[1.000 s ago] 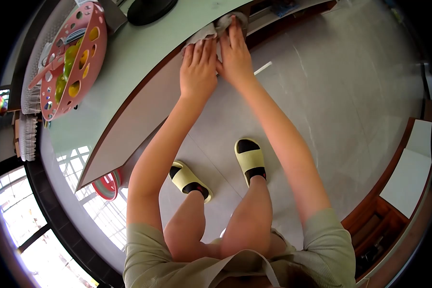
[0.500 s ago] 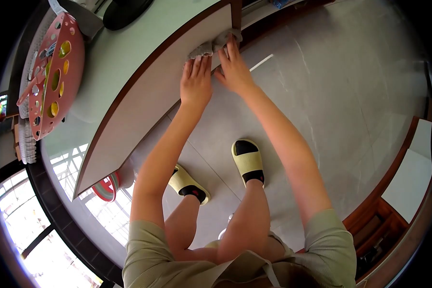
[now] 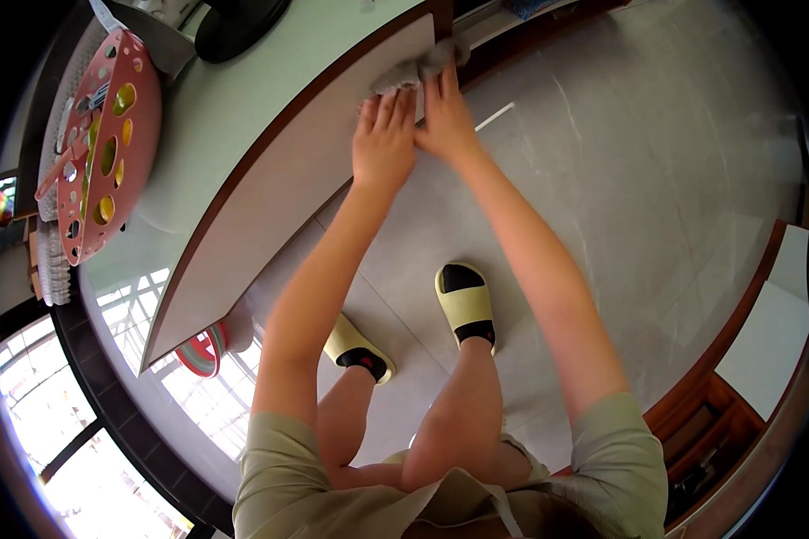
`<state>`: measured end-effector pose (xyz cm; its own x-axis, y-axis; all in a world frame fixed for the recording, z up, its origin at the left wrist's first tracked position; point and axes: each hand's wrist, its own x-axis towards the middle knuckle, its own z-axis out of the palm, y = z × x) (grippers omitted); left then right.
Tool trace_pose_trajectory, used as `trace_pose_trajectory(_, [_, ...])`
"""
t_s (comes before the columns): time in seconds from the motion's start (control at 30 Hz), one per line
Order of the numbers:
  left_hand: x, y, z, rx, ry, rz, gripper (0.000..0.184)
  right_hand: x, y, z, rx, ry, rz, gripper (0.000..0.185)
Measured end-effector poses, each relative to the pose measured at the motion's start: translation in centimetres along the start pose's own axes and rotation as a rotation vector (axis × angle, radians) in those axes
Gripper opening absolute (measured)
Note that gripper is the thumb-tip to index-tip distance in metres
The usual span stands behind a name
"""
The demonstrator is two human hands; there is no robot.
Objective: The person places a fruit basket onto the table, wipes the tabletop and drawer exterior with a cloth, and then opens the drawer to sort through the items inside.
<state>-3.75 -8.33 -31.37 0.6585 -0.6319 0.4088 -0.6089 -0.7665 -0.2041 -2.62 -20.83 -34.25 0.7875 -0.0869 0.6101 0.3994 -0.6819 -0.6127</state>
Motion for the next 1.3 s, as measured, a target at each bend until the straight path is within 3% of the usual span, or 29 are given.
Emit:
trace_pose_trajectory(0.13, [-2.3,0.7,2.0,0.010,-0.113,-0.002,0.056,-3.3,1.3,0.4,-0.018,-0.197,0.070,0.071])
trace_pose_trajectory(0.23, [-2.8,0.2,1.9,-0.058,-0.102,-0.046,0.056,-3.1,-0.2,0.4,0.064,-0.166,0.147,0.068])
trace_pose_trajectory(0.33, [-2.5,-1.4,-0.7,-0.053,-0.041,-0.160,0.055,0.4,-3.6,0.0,-0.130,-0.016,-0.195,0.061])
trace_pose_trajectory(0.43, [-3.4,-2.7,-3.8,-0.035,-0.008,-0.203,0.054,1.6,-6.8,0.3,-0.057,0.050,-0.241,0.052])
trace_pose_trajectory(0.63, [-8.2,-3.3,-3.0,-0.008,-0.177,-0.152,0.059,-4.4,-6.2,4.3,-0.071,-0.155,-0.113,0.062])
trace_pose_trajectory(0.67, [-9.0,-3.1,-2.7,0.056,-0.196,-0.154,0.049,-5.5,-5.7,4.9,-0.081,-0.206,-0.109,0.064])
trace_pose_trajectory(0.8, [-11.9,-4.0,-1.0,0.039,-0.208,-0.111,0.045,-7.2,-6.1,5.0,-0.126,-0.409,-0.035,0.062])
trace_pose_trajectory(0.9, [-12.3,-4.9,-1.8,0.047,-0.171,-0.128,0.047,-6.6,-8.0,4.4,-0.039,-0.358,-0.026,0.058])
trace_pose_trajectory(1.0, [-11.1,-5.5,-4.9,0.061,-0.018,-0.271,0.053,-3.4,-11.2,4.4,-0.023,-0.201,-0.161,0.056])
trace_pose_trajectory(1.13, [-11.4,-7.0,-7.4,0.137,0.061,-0.312,0.050,-2.0,-15.1,5.4,-0.030,-0.025,-0.238,0.053])
trace_pose_trajectory(1.23, [-14.3,-6.7,-5.8,0.127,-0.011,-0.338,0.053,-4.9,-13.8,7.4,-0.068,-0.100,-0.259,0.051])
trace_pose_trajectory(1.3, [-17.0,-6.7,-4.2,0.106,-0.140,-0.324,0.058,-7.5,-12.4,8.1,-0.117,-0.269,-0.251,0.055])
